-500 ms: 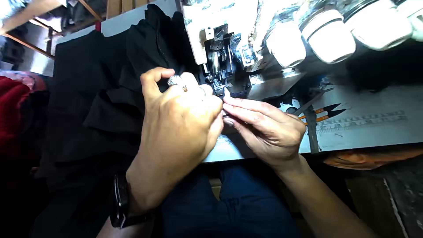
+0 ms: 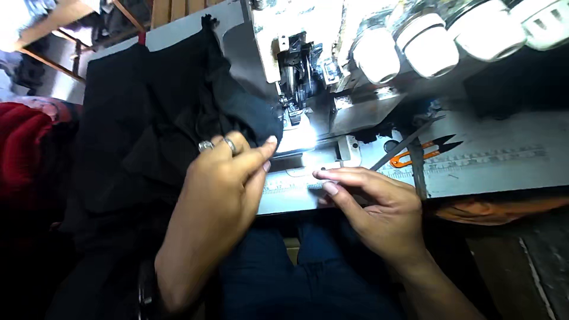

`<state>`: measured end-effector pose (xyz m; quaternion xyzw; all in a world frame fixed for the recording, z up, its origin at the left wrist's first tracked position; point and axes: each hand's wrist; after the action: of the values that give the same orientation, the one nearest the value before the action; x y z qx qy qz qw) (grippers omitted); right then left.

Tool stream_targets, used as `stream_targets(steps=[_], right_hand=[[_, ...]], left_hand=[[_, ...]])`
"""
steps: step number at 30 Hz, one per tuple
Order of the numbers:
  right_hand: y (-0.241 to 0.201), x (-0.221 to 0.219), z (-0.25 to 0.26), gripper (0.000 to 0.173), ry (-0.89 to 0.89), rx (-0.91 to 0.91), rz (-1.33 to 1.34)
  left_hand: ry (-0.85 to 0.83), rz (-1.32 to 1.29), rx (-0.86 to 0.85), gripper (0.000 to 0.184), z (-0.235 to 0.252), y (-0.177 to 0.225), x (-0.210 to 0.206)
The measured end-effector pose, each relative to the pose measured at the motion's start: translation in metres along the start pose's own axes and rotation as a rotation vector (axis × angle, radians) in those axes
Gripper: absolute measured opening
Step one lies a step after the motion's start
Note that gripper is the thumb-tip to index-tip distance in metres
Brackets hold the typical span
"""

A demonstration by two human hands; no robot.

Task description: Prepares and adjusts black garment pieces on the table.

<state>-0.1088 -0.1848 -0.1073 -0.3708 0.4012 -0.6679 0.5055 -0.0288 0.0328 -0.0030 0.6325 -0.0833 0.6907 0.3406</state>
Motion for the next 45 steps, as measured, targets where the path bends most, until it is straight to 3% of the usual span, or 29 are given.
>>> stream_targets(steps=[4, 6, 8, 10, 14, 16, 17, 20, 22, 25, 30, 37, 39, 43, 45], right_hand=[[-0.01, -0.011, 0.017, 0.024, 0.064, -0.216, 0.069], [-0.011, -0.015, 0.024, 0.018, 0.1, -0.285, 0.089], [-0.012, -0.016, 0.028, 0.011, 0.147, -0.306, 0.093], [-0.016, -0.014, 0.027, 0.021, 0.134, -0.311, 0.105], [-0.015, -0.01, 0.021, 0.024, 0.094, -0.274, 0.125], [-0.015, -0.008, 0.02, 0.026, 0.075, -0.288, 0.154], [-0.016, -0.008, 0.019, 0.027, 0.069, -0.3, 0.167], [-0.019, -0.005, 0.015, 0.031, 0.064, -0.32, 0.143], [-0.021, 0.0, 0.013, 0.032, 0.077, -0.308, 0.114], [-0.02, 0.01, 0.012, 0.032, 0.107, -0.294, 0.093], [-0.027, 0.006, 0.016, 0.012, 0.155, -0.228, 0.068], [-0.026, -0.009, 0.025, 0.024, 0.09, -0.243, -0.104], [-0.024, -0.008, 0.026, 0.018, 0.082, -0.252, -0.095], [-0.022, -0.005, 0.025, 0.011, 0.085, -0.269, -0.062], [-0.023, -0.005, 0.024, 0.011, 0.087, -0.285, -0.047]], left_hand=[[-0.01, -0.085, -0.05, 0.024, -0.011, 0.037, -0.045], [0.014, -0.116, -0.067, 0.02, -0.009, 0.04, -0.06], [-0.023, -0.146, -0.071, 0.027, -0.012, 0.042, -0.055], [-0.053, -0.162, -0.065, 0.03, -0.02, 0.042, -0.036], [0.276, -0.246, -0.016, 0.02, -0.024, 0.023, 0.021], [0.311, -0.154, -0.018, 0.037, -0.008, 0.0, 0.037], [0.257, -0.133, -0.01, 0.042, 0.001, -0.014, 0.036], [0.188, -0.284, 0.112, 0.016, 0.014, -0.045, 0.015], [0.214, -0.308, 0.187, 0.018, 0.016, -0.052, 0.006], [0.274, -0.271, 0.209, 0.018, 0.016, -0.051, 0.007], [0.281, -0.276, 0.188, 0.016, 0.015, -0.045, 0.01], [0.268, -0.258, 0.173, 0.014, 0.014, -0.041, 0.013], [0.286, -0.306, 0.147, 0.019, 0.015, -0.041, 0.014], [0.255, -0.655, 0.126, 0.067, 0.011, -0.043, 0.027], [0.269, -0.713, 0.122, 0.072, 0.009, -0.043, 0.032]])
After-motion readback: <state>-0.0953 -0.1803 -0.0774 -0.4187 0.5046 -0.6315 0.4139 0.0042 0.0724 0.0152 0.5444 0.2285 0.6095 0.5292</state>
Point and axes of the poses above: each hand's wrist, its own z-axis towards the middle knuckle, its own x-axis out of the back of the hand, y = z × x, and after that the axes turned 3 degrees about x, right-handed
